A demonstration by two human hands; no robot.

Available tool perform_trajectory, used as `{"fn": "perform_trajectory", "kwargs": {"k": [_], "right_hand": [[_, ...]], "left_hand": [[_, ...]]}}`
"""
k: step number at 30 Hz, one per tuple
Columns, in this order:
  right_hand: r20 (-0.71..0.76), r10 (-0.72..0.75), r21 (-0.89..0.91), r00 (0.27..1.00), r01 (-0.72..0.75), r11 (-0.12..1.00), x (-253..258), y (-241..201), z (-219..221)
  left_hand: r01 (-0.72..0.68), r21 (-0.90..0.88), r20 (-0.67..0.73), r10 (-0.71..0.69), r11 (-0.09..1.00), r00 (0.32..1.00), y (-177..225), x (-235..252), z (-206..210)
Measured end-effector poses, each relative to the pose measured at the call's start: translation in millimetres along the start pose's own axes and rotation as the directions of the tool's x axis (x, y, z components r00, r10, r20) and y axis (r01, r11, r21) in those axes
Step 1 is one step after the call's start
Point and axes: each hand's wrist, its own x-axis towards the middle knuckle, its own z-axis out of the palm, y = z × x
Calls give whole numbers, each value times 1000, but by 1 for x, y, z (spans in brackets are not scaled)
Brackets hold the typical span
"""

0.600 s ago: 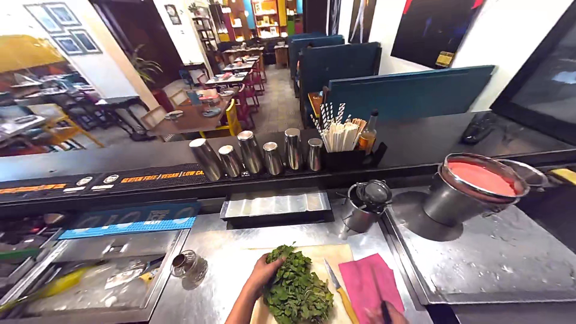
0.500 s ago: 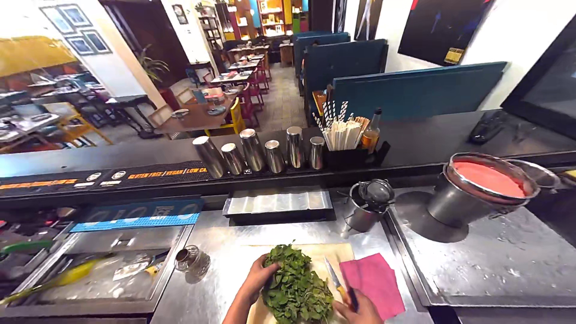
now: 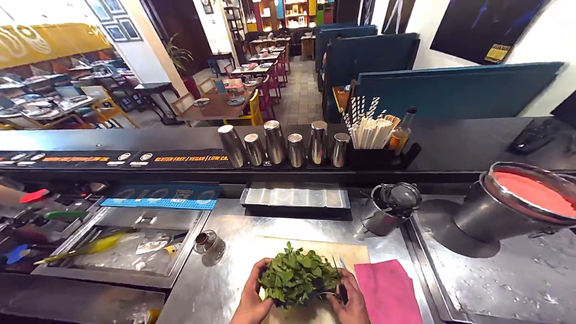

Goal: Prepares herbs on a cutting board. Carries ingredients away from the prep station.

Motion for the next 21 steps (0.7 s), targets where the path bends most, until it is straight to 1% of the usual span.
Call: {"fn": "perform_trajectory", "kwargs": {"k": [2,3,4,5,7,9,11,13,14,15,16,17,18,19,20,21], "right_hand": [[8,-17,26,1000,17,1000,1,16,4],[26,4,22,1000,-5,1000,-2,25,4],[51,38,8,998,-38,999,-6,32,4],[73,71,-8,995,-71,997,-11,36,3],[88,114,3,990,-115,993,-22,39,4],[68,145,41,987,-148,988,-33,37,7],[47,172,56,984,-174,983,-41,34,14],[32,185,46,982,-186,981,-46,32,22],[26,191,38,981,-192,981,-49,30,26],[19,197,27,980,-198,980,-51,27,29],[12,202,18,979,-202,979,-52,25,32],[1,203,8,979,-203,979,-53,22,35],[-17,204,-1,979,-204,979,-54,19,37],[-41,201,-17,979,-202,979,-54,17,39],[-69,199,-32,978,-202,979,-54,14,42],[-98,204,-43,974,-209,977,-55,12,44]], "left_hand": [[-104,271,125,72,957,990,-12,-9,-10],[-154,395,210,74,906,975,-21,-17,-16],[-186,485,288,45,855,957,-30,-28,-21],[-198,539,345,0,818,939,-37,-40,-27],[-198,569,406,-64,798,911,-42,-58,-39],[-183,545,394,-57,818,917,-36,-69,-48],[-195,531,281,46,825,959,-31,-70,-54],[-238,542,150,186,806,971,-24,-54,-51],[-266,542,128,235,797,964,-17,-42,-45],[-304,531,139,272,791,952,-9,-27,-35],[-356,505,192,300,786,934,-2,-12,-22],[-415,476,282,312,775,907,1,4,-8],[-469,454,402,296,758,867,2,19,8],[-502,450,540,224,739,812,0,32,22],[-514,481,667,83,710,740,-3,44,34],[-508,540,743,-97,672,662,-9,53,43]]}}
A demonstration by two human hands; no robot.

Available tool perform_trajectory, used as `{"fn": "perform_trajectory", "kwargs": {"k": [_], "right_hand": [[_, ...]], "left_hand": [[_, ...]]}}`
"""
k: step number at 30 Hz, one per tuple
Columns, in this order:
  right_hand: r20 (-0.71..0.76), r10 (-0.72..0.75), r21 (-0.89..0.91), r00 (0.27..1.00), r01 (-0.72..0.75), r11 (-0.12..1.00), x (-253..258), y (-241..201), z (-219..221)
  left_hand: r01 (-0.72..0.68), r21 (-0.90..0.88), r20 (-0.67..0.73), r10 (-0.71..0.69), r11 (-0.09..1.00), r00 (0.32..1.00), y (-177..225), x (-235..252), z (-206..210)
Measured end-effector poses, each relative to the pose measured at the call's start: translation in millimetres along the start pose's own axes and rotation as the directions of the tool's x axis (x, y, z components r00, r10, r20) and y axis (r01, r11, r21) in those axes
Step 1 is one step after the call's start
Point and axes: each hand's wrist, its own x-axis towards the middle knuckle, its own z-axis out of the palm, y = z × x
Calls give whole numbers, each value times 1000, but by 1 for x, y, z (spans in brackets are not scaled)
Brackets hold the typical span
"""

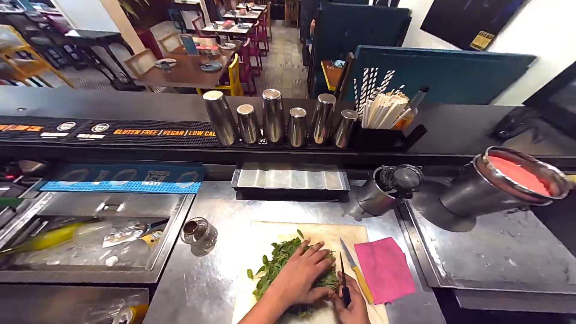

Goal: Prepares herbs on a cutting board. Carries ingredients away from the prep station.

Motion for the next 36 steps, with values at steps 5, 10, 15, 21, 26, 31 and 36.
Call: {"fn": "perform_trajectory", "kwargs": {"k": [5,10,15,21,26,31,36], "right_hand": [[-142,-35,48,989,42,998,5,-18,2],[-128,-40,60,991,48,997,15,-33,20],[-124,-1,55,992,8,998,20,-32,31],[-106,22,47,994,-18,999,21,-34,29],[-91,17,31,996,-14,999,23,-32,26],[-55,126,149,990,-117,982,26,-33,18],[37,344,492,938,-317,811,29,-19,22]], "left_hand": [[216,148,329,-254,965,910,-21,9,15],[282,188,220,-320,941,922,-15,-16,20],[291,94,-267,-257,952,929,-25,-41,47],[324,-167,-550,-360,931,753,-22,-46,62],[118,-104,-596,-157,988,788,0,-29,35],[-28,-48,-131,22,998,991,47,0,35],[128,142,37,-134,982,990,31,13,55]]}}
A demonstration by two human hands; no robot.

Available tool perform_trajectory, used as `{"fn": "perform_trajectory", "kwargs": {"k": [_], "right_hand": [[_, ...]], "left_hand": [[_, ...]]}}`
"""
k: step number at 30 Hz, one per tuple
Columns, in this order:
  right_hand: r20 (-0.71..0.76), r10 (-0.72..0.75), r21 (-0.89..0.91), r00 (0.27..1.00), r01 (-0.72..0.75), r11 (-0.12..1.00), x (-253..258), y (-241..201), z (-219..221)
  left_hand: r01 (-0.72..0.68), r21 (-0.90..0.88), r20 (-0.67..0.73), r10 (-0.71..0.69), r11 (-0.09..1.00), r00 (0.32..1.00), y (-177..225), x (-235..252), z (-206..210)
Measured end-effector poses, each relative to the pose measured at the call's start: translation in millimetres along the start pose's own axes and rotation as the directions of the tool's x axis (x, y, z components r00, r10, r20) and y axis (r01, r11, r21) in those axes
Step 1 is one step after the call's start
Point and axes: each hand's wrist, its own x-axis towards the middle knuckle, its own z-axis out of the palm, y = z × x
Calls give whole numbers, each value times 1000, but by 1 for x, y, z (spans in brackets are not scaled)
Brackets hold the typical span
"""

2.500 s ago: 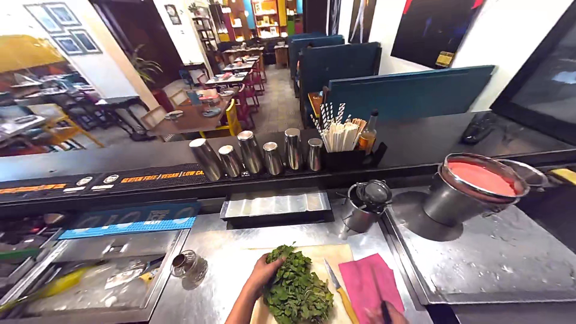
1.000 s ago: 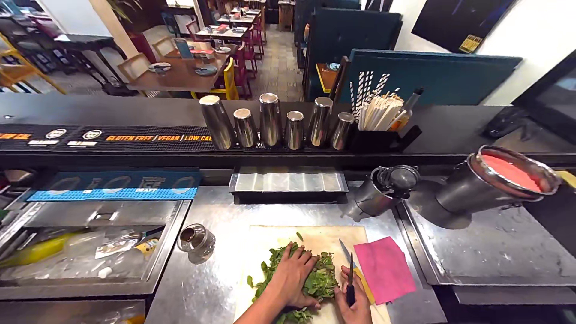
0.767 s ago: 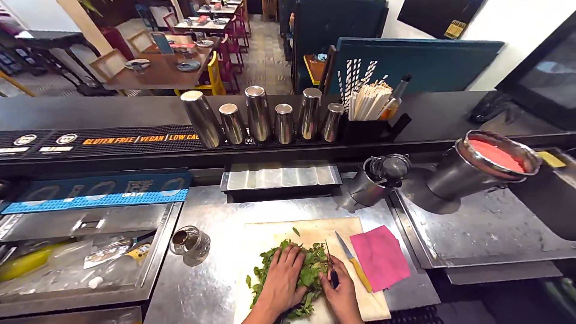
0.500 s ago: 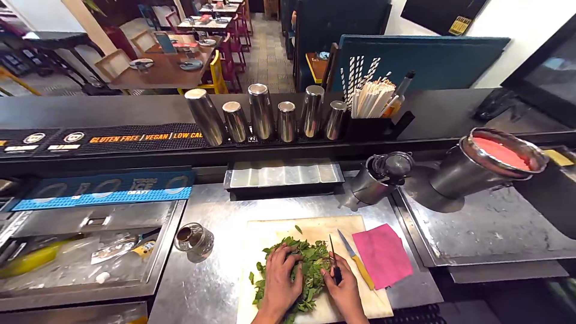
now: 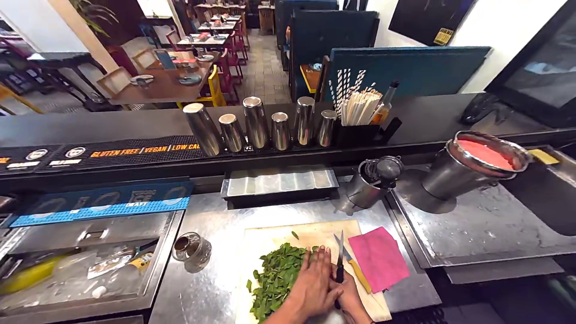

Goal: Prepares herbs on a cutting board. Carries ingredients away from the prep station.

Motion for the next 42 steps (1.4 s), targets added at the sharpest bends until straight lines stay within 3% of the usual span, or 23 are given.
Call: {"fn": "perform_trajectory", "kwargs": {"k": [3,6,12,22,27,30,32,34,36,42], "right_hand": [[13,39,67,999,-39,997,1,3,0],[-10,26,23,1000,-26,999,5,0,3],[-14,-19,-245,1000,15,969,10,-3,10],[-28,-86,-447,996,64,892,12,-6,12],[-9,-353,-482,936,305,821,-12,-17,8],[163,-517,-420,840,534,734,-20,-26,4],[315,-553,-412,771,636,652,-17,-28,3],[463,-492,-444,738,673,592,-6,-26,6],[533,-382,-502,755,645,576,7,-23,10],[499,-192,-556,845,482,677,28,-42,22]], "left_hand": [[47,149,250,-84,988,965,-30,7,-26],[155,240,376,-239,958,895,-43,6,-43],[376,172,426,-413,911,805,-53,-6,-38],[392,127,432,-406,911,805,-63,0,-30],[459,-29,506,-383,888,773,-73,1,-46],[449,-207,594,-253,869,764,-86,3,-57],[413,-265,654,-152,871,741,-91,7,-57],[379,-269,661,-117,885,741,-95,12,-47],[367,-164,634,-187,916,750,-94,15,-38],[463,7,566,-385,886,728,-73,15,-68]]}}
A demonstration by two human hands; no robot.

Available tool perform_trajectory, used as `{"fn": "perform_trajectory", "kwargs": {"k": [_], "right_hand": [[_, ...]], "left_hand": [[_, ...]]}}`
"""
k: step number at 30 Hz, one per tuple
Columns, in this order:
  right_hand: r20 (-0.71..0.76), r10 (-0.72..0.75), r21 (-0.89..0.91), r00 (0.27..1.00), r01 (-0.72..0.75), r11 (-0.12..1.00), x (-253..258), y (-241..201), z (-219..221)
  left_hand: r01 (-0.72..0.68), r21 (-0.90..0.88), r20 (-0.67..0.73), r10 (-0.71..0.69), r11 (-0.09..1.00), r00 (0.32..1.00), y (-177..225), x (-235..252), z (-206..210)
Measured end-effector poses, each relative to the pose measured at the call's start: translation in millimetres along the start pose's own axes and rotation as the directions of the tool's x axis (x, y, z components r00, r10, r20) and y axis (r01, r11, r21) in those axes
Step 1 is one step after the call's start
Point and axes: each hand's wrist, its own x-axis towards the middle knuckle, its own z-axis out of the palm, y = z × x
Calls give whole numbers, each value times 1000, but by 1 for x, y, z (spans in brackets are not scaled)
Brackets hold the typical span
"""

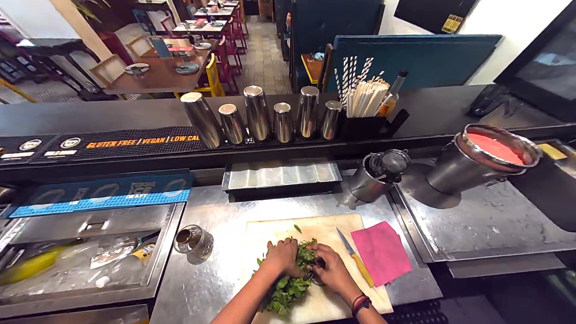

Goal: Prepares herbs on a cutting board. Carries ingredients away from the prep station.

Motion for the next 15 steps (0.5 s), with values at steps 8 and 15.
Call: {"fn": "perform_trajectory", "kwargs": {"k": [8,15], "right_hand": [[69,85,4,994,-86,996,15,-2,-5],[52,119,-98,992,-113,989,17,-10,4]], "left_hand": [[48,-4,-37,-48,999,998,-3,-13,18],[-86,33,-107,89,996,990,-33,5,35]]}}
